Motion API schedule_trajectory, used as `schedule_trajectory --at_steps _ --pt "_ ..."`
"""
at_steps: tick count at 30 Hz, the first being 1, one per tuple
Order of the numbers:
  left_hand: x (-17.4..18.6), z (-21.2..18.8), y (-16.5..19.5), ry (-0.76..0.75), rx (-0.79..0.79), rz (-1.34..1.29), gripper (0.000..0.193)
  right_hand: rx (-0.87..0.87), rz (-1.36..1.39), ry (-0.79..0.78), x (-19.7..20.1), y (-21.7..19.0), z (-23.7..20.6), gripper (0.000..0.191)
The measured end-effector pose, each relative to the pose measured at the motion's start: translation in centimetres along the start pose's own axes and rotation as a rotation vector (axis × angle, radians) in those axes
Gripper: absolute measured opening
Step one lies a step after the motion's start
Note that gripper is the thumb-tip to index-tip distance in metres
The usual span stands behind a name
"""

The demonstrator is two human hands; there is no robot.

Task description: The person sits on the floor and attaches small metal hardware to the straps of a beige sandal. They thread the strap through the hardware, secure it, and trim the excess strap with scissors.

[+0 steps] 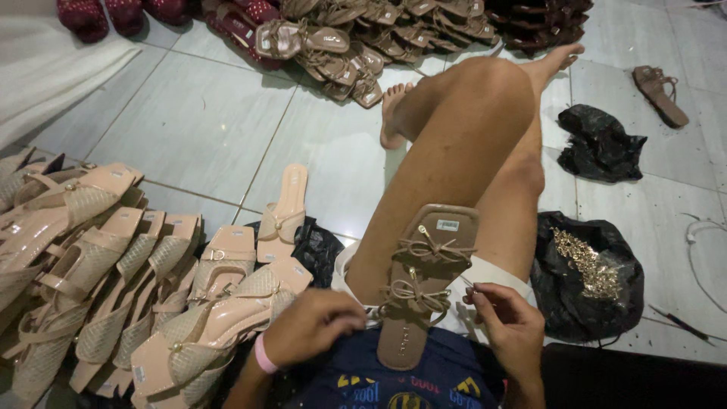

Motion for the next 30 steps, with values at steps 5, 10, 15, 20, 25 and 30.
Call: schedule_trajectory --at_steps 5,10,15,20,25,30 --pt "2.7 4.0 2.3 0.514 -0.128 -0.131 0.017 0.053 0.066 0.003 -0.3 -1.9 0.4 0.018" --pt "1.8 8.0 6.7 0.579 -0.192 -0.202 0.021 0.164 -0.002 0.021 -0.2 -4.4 1.2 0.017" --pt "2.1 11.3 8.2 0.396 -0.138 -0.296 0.020 0.237 0.037 0.062 -0.7 -6.9 2.2 0.018" --pt "3.0 12.7 6.8 0.253 -0.086 -0.530 0.021 0.524 -0.004 -0.025 -2.1 -10.7 2.9 0.011" --pt "3.1 12.6 7.4 0.262 -0.154 -0.299 0.020 0.527 -0.183 -0.066 -3.3 -13.5 3.1 0.011" --pt "4.3 11.3 9.9 0.401 -0.193 -0.203 0.020 0.489 -0.183 -0.111 -3.7 -14.7 2.8 0.010"
Point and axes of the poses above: each hand's wrist, its own z-axis towards the middle knuckle, its own x-axis out of the back of the hand, y = z × x, the point moved 3 cm from there along z, towards the middle knuckle
